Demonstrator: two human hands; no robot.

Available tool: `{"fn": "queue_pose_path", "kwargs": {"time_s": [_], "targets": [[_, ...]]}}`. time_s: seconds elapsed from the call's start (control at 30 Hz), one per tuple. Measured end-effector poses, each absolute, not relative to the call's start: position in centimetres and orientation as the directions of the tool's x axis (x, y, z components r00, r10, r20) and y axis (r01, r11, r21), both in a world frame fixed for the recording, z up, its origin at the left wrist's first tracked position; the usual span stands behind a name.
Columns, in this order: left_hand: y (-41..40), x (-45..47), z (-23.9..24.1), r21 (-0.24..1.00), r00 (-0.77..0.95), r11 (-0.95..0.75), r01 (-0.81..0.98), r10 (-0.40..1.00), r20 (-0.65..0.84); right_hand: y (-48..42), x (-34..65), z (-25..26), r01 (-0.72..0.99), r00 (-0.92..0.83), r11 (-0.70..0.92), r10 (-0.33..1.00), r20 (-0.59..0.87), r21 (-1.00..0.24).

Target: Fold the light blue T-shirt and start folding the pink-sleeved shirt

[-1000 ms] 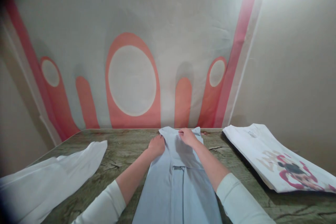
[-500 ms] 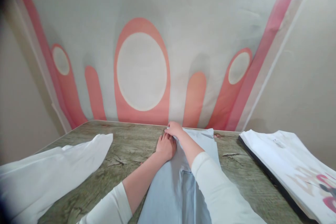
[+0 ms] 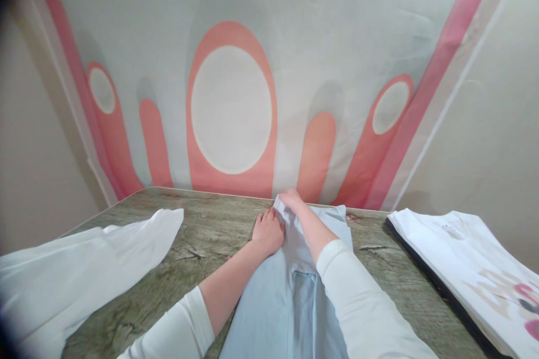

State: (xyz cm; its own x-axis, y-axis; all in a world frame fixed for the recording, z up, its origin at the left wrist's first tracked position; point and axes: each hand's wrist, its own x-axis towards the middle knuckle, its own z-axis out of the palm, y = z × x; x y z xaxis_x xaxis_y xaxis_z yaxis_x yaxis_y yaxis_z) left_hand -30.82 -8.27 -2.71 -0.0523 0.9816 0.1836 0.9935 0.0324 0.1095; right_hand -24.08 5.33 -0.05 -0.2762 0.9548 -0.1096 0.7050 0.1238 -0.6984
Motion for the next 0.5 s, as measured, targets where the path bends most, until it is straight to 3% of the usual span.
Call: {"fn": "queue_pose_path", "kwargs": {"time_s": [0.23,0.5], "targets": [[-8.3,-30.7,-2.7,0.114,-0.065,0.044,0.993,0.980,0.187,5.6,-24.1,-0.2,0.636,-0.254,-0.022,0.938,-0.236,-0.771],[-8.6,-30.7,-2.3,0.119,-0.058,0.036,0.992,0.981,0.184,5.3,-25.2,0.1,0.664,-0.297,0.170,0.954,-0.048,-0.728]]}}
